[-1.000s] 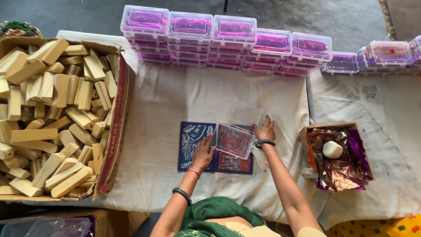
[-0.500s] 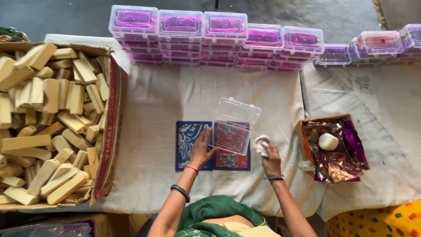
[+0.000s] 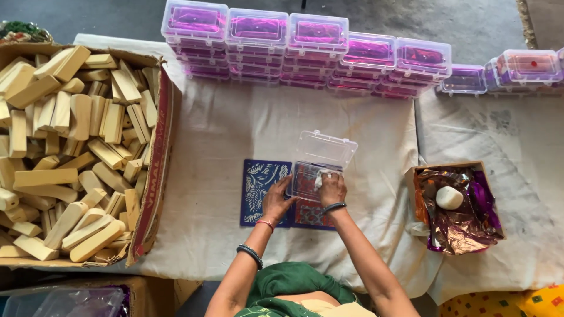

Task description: The person wipes the interior and exterior of a small transparent plastic container with a white cloth. Then, the person picks up two small wooden blocks from a nearby box and wipes them with the same cloth before placing them on the table.

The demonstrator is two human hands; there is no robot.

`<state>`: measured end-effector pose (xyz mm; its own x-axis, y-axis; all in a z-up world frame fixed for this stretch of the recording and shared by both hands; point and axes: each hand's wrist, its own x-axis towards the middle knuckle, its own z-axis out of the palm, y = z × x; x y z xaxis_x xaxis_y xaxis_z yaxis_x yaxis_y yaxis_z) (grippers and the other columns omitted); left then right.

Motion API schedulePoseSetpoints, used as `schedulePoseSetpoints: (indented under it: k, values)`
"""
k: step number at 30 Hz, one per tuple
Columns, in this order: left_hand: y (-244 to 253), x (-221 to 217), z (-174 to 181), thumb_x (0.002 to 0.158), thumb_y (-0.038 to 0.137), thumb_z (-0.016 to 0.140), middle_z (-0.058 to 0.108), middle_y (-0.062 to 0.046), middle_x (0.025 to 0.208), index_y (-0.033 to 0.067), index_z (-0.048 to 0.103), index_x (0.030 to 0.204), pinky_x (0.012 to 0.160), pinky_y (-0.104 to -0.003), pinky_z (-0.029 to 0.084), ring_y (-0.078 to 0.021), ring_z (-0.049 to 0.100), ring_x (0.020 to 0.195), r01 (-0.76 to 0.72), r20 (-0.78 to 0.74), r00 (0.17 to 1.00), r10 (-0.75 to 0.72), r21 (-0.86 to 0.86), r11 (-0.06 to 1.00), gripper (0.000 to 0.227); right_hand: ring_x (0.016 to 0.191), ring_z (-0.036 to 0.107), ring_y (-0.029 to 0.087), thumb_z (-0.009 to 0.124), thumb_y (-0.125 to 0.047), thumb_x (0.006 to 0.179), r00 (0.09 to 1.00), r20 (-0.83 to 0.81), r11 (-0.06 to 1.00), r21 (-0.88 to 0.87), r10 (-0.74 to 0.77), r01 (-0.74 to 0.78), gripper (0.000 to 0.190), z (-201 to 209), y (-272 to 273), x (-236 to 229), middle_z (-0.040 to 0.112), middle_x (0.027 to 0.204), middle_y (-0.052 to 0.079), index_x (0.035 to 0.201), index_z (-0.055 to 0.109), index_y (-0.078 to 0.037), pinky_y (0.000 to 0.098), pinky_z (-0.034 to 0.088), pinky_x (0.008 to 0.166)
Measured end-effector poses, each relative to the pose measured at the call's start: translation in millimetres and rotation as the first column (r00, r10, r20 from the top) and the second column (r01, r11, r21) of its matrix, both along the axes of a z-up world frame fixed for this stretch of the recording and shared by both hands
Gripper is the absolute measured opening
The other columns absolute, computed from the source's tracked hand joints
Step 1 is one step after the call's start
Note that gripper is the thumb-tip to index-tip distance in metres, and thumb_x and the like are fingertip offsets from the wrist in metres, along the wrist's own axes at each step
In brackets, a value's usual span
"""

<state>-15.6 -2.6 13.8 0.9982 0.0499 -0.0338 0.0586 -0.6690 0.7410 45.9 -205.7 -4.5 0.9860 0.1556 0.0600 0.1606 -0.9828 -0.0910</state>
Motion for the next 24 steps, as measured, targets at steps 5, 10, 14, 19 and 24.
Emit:
schedulePoseSetpoints:
  k: [5, 10, 14, 19, 24]
  values:
    - [5, 4, 4, 0.074, 0.035, 0.088, 0.057, 0.004, 0.147, 0.0260, 0.049, 0.150, 0.097, -0.037, 0.054, -0.0238, 0.060, 0.124, 0.048, -0.026, 0.999, -0.047, 0.055, 0.997, 0.086, 0.119, 0.057, 0.037, 0.068, -0.002, 0.071, 0.969, 0.231, 0.991, 0.080, 0.083, -0.104, 0.050, -1, 35, -3, 0.066, 0.119, 0.013, 0.119, 0.075, -0.018, 0.0451, 0.049, 0.101]
    - [5, 3, 5, 0.074, 0.034, 0.087, 0.059, 0.005, 0.146, 0.0273, 0.050, 0.149, 0.093, -0.036, 0.056, -0.0237, 0.062, 0.118, 0.067, 0.001, 0.998, -0.067, 0.100, 0.993, 0.083, 0.127, 0.054, 0.035, 0.064, -0.001, 0.075, 0.988, 0.098, 0.917, 0.369, 0.121, -0.149, 0.051, -1, 60, 2, 0.065, 0.131, 0.012, 0.123, 0.073, -0.016, 0.0446, 0.045, 0.107]
    - [2, 6, 1, 0.073, 0.026, 0.087, 0.060, 0.005, 0.146, 0.0286, 0.051, 0.149, 0.093, -0.036, 0.057, -0.0237, 0.063, 0.116, 0.076, -0.005, 0.997, -0.076, 0.132, 0.988, 0.084, 0.129, 0.052, 0.036, 0.060, 0.002, 0.073, 0.972, 0.025, 0.853, 0.474, 0.233, -0.217, 0.054, 5, 52, 9, 0.064, 0.134, 0.012, 0.123, 0.073, -0.013, 0.0447, 0.043, 0.111]
    - [-1, 4, -1, 0.073, 0.027, 0.089, 0.061, 0.005, 0.142, 0.0280, 0.048, 0.150, 0.092, -0.038, 0.056, -0.0254, 0.061, 0.118, 0.027, -0.034, 0.999, -0.022, 0.149, 0.988, 0.088, 0.132, 0.051, 0.035, 0.061, 0.000, 0.075, 0.859, -0.070, 0.738, 0.549, 0.508, -0.392, 0.048, -15, 16, 10, 0.063, 0.138, 0.011, 0.120, 0.074, -0.014, 0.0437, 0.042, 0.113]
    - [2, 2, 7, 0.074, 0.030, 0.087, 0.062, 0.006, 0.142, 0.0290, 0.048, 0.151, 0.092, -0.038, 0.057, -0.0246, 0.062, 0.118, 0.023, -0.048, 0.999, -0.014, 0.178, 0.984, 0.087, 0.130, 0.052, 0.030, 0.063, -0.004, 0.077, 0.740, -0.283, 0.765, 0.456, 0.610, -0.456, 0.046, 45, -3, 22, 0.062, 0.139, 0.004, 0.118, 0.076, -0.022, 0.0424, 0.045, 0.107]
